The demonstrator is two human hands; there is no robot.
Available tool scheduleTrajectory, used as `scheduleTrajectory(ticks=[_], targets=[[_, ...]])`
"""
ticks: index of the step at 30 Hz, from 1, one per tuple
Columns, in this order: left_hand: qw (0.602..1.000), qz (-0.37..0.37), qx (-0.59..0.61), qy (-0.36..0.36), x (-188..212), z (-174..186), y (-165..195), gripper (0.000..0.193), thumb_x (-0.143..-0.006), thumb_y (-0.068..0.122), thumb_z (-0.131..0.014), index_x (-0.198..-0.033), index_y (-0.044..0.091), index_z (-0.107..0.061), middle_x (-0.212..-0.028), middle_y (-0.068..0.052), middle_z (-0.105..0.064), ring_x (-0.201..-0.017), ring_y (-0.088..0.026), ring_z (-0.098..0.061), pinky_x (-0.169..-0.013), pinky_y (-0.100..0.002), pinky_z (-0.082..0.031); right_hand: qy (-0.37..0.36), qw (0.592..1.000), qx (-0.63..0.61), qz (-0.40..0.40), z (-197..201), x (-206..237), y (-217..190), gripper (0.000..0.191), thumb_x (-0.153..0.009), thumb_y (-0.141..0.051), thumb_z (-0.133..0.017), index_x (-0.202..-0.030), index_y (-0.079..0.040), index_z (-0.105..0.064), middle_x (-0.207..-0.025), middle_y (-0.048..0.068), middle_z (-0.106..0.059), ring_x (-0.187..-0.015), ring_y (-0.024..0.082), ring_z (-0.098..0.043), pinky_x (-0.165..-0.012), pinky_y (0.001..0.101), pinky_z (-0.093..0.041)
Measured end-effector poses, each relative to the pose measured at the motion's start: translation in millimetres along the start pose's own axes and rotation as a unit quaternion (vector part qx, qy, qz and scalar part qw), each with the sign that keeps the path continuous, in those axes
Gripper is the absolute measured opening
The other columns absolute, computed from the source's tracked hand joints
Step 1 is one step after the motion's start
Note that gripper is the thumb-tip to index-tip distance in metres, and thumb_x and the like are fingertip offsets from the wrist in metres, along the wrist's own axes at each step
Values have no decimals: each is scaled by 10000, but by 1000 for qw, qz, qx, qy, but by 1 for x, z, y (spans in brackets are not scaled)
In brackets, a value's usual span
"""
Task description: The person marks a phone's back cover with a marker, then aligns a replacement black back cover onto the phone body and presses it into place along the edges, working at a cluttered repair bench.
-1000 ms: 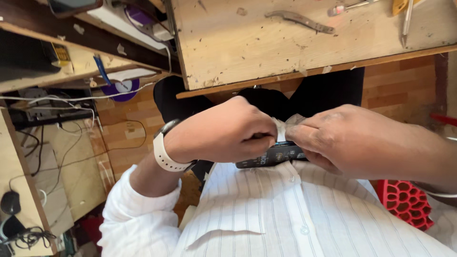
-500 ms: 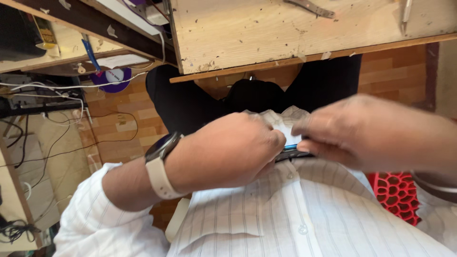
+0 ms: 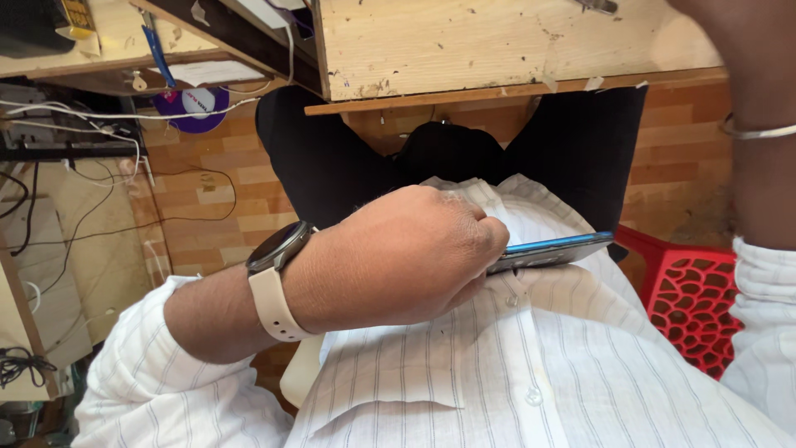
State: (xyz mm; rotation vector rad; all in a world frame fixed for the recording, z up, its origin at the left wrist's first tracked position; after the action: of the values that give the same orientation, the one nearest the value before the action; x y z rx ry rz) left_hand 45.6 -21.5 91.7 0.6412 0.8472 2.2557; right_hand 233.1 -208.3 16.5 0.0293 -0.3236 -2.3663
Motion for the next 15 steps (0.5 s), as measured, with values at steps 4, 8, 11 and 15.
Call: scheduleTrajectory(ticks=[4,8,11,15], targets=[[1000,17,10,-8,-1,-3,-1,185,-863,179,-702,-771,27,-652,-668,-133,-682,-562,-256,-675,-519,-392,-541,-4,999,-30,-16,-16,13,5,174,-1103,-166,-615,-1091,-2,-670,-780,80,-599,-665,166,-560,-623,300,-467],[999,19,29,0,0,-2,-5,176,-875,177,-695,-781,33,-656,-670,-121,-687,-548,-235,-672,-511,-380,-541,-1,997,-72,-31,-36,13,16,159,-1133,-144,-599,-1122,8,-643,-845,91,-612,-744,164,-588,-682,288,-487],[1000,15,28,-1,1,-1,-7,189,-875,187,-699,-793,24,-652,-667,-124,-680,-535,-234,-663,-500,-378,-540,6,990,-135,-45,-39,24,23,149,-1156,-128,-587,-1145,16,-623,-894,98,-622,-803,162,-609,-726,280,-502],[999,29,38,-6,0,-1,-11,168,-862,179,-697,-785,34,-660,-668,-116,-680,-536,-227,-664,-507,-374,-541,50,926,-369,-66,-16,44,17,135,-1187,-106,-571,-1176,26,-597,-958,109,-636,-881,159,-637,-785,268,-521]])
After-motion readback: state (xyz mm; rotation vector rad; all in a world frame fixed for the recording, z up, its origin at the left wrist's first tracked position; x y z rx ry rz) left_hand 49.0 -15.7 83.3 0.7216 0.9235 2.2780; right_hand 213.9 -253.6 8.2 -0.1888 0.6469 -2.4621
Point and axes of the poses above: each hand's wrist, its own x-axis away from the middle knuckle, its own z-axis out of the back of the hand, y = z × x, the point moved 5 cm from there along -x, towards the middle knuckle
